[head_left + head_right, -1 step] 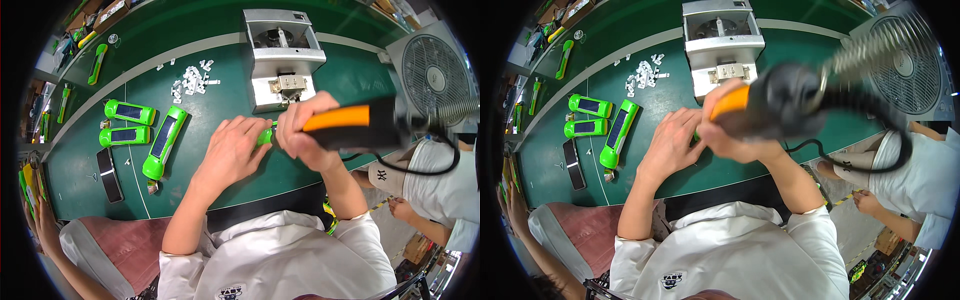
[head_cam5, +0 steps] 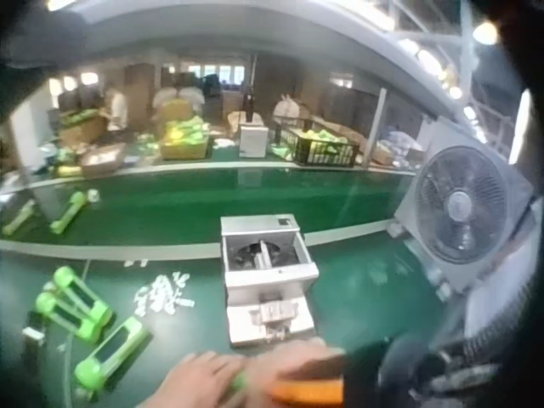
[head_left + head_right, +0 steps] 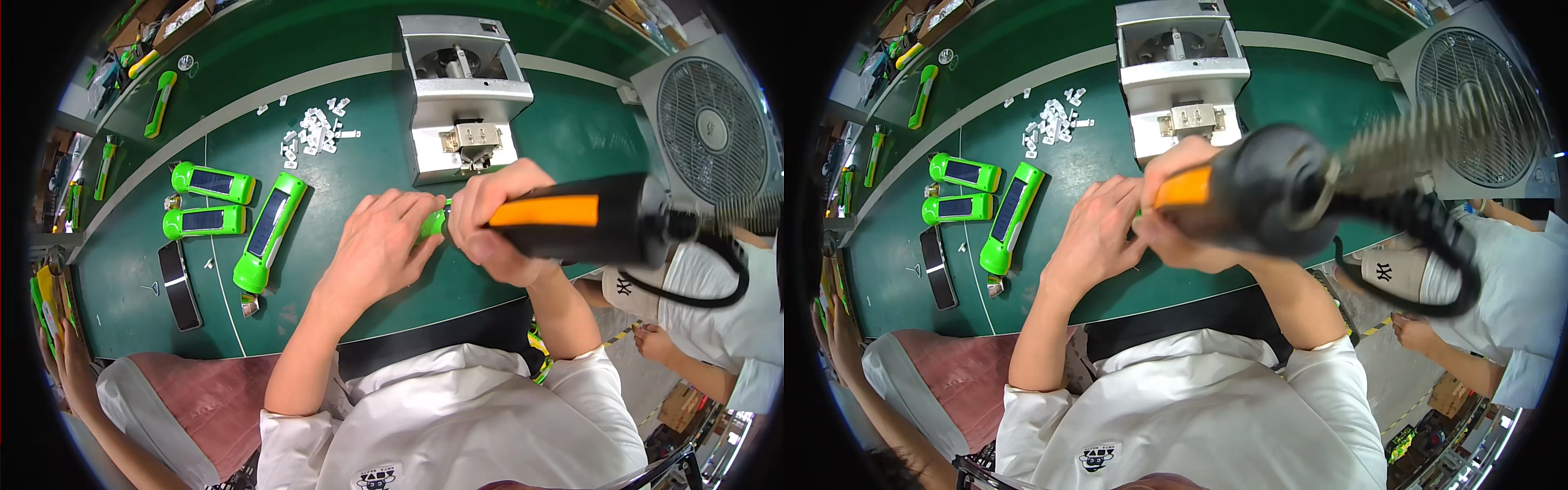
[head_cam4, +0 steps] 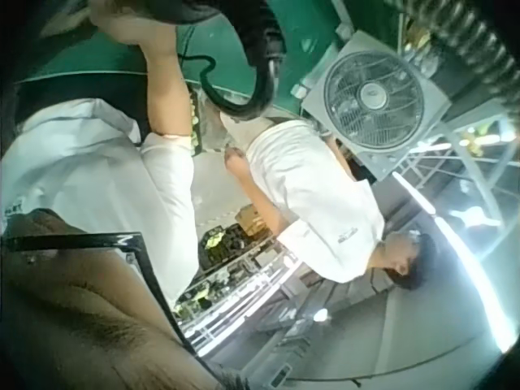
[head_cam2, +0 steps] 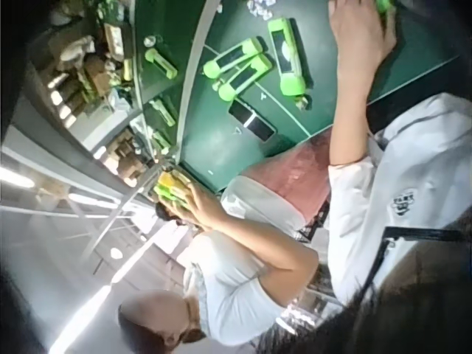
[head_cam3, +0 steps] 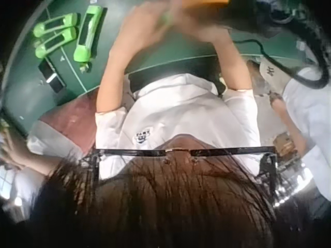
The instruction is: The person assembles flashlights along a workbench by fitting components onto each flashlight body and fastening them with an electric screwdriver.
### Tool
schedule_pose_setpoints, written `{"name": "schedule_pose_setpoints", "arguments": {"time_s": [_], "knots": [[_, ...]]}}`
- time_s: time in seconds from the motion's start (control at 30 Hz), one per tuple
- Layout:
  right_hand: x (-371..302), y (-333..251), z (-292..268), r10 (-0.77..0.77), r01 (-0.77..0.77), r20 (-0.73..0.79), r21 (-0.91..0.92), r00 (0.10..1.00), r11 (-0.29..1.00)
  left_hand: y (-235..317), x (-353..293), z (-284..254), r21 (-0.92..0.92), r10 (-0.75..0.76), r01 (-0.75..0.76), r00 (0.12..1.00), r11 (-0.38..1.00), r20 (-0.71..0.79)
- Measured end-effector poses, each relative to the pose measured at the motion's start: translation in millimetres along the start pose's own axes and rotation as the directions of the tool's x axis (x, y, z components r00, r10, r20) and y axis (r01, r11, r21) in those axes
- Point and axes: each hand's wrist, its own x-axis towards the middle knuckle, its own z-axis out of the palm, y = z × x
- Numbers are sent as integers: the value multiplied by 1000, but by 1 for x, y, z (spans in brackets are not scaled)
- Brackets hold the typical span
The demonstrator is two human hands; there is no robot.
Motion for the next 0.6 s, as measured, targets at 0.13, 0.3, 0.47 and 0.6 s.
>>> {"name": "schedule_pose_setpoints", "arguments": {"time_s": [0.13, 0.3, 0.47, 0.6], "knots": [[7, 3, -4, 121, -116, -46, 112, 992, 987, 1, -1, 1, -11, -17, 17, 1000, 1000, 3], [3, 3, 7, -11, 9, -42, -41, 999, 999, 0, -2, 0, 13, 2, -2, 1000, 1000, 12], [3, 2, 5, 116, -101, -109, 137, 987, 985, -2, -2, 4, -20, 3, -4, 999, 1000, -32], [4, -5, 8, 34, -36, -17, -131, 999, 991, 1, -2, -1, 29, -6, 5, 999, 1000, 39]]}}
